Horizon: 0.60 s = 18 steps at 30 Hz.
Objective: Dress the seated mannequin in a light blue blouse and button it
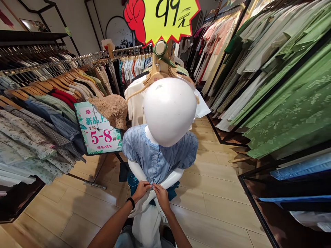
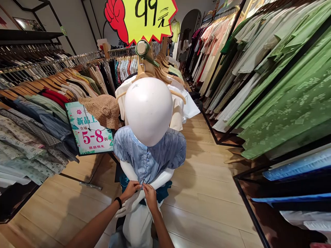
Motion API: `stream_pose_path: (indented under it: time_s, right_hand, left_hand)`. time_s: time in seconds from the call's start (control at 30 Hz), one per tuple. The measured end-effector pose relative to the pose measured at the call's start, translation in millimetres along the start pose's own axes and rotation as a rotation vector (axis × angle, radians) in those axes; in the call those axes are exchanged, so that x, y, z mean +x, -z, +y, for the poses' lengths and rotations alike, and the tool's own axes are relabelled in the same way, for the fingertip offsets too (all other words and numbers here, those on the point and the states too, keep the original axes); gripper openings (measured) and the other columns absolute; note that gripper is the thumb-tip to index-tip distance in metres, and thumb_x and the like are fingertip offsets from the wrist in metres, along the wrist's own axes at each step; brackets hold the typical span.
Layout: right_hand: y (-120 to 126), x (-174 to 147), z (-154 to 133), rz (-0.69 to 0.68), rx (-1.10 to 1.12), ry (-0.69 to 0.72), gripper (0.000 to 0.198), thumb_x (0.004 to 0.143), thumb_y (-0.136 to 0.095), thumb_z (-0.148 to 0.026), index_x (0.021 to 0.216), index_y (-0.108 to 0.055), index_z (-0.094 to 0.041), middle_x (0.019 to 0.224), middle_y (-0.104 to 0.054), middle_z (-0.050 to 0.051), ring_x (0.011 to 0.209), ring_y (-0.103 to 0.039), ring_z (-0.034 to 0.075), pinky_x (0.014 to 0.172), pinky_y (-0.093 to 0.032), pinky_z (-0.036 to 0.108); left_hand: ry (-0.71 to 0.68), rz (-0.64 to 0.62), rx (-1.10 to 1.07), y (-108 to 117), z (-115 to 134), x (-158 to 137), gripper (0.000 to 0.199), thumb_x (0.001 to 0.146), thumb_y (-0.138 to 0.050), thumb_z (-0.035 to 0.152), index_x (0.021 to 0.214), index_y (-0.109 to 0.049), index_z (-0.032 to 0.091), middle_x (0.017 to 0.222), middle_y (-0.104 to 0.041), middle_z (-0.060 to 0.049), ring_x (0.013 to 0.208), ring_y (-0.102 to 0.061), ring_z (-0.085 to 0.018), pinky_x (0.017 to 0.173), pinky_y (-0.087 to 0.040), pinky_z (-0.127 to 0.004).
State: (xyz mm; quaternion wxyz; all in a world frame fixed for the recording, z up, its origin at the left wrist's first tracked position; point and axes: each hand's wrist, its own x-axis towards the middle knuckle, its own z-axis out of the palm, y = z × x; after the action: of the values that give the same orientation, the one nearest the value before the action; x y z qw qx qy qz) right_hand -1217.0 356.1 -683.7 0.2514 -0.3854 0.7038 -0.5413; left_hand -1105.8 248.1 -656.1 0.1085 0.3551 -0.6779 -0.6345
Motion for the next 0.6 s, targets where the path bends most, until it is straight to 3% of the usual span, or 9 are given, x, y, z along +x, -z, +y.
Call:
stream_pose_path:
  time_s: [0.2, 0.6]
  right_hand:
    - [2.0, -1.9, -1.3, 0.007, 0.025, -0.009, 0.047, 0.08, -0.058, -0.057, 0.094, -0.078, -0.017, 0.095, -0.076, 0.014, 0.086, -0.071, 0.027, 0.077, -0.059, 0.037]
    - [2.1, -1.7, -3.0, 0.005, 0.033, -0.052, 0.038, 0.083, -0.055, -0.048, 0.093, -0.078, -0.019, 0.097, -0.076, 0.013, 0.089, -0.07, 0.027, 0.086, -0.055, 0.039]
  left_hand:
    - [0.011, 0.019, -0.049, -3.7, -10.3, 0.4, 0.048, 0.069, -0.056, 0.061, 0.051, -0.037, 0.021, 0.054, -0.027, 0.005, 0.056, -0.025, -0.011, 0.058, -0.022, -0.028]
    - [0.03, 0.093, -0.068, -9.6, -7.5, -0.9, 0.049, 0.068, -0.059, 0.064, 0.052, -0.044, 0.021, 0.055, -0.033, 0.004, 0.057, -0.03, -0.012, 0.059, -0.026, -0.028]
